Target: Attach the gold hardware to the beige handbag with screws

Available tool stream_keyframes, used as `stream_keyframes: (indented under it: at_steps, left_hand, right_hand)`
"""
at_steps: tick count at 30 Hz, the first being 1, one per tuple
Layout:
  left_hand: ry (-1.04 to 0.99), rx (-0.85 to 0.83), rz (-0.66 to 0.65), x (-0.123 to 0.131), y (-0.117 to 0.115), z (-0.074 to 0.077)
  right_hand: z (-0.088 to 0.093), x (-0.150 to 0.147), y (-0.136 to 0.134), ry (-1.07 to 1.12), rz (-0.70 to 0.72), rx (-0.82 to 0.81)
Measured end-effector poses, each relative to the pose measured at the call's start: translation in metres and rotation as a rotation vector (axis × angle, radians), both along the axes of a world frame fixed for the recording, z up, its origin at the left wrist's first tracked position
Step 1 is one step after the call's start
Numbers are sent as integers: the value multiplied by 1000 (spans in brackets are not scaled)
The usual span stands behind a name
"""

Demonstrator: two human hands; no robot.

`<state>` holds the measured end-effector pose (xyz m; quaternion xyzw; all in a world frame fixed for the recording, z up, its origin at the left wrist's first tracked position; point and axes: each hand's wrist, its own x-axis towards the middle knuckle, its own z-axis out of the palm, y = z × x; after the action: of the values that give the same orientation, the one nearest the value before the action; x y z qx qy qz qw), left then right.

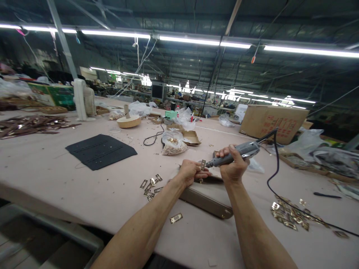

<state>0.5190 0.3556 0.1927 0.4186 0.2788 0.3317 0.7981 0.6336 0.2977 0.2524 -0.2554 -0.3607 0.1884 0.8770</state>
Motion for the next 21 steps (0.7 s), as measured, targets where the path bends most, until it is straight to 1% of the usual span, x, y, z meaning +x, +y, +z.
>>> stream_keyframes:
  at_steps: [7, 21]
  left_hand:
    - [-17, 14, 0, 0, 1, -4]
    - [-18, 33, 9, 1, 1, -6]
  right_hand:
    - [1, 0, -1, 18, -15, 2]
    - [3, 1, -2, 48, -3, 3]
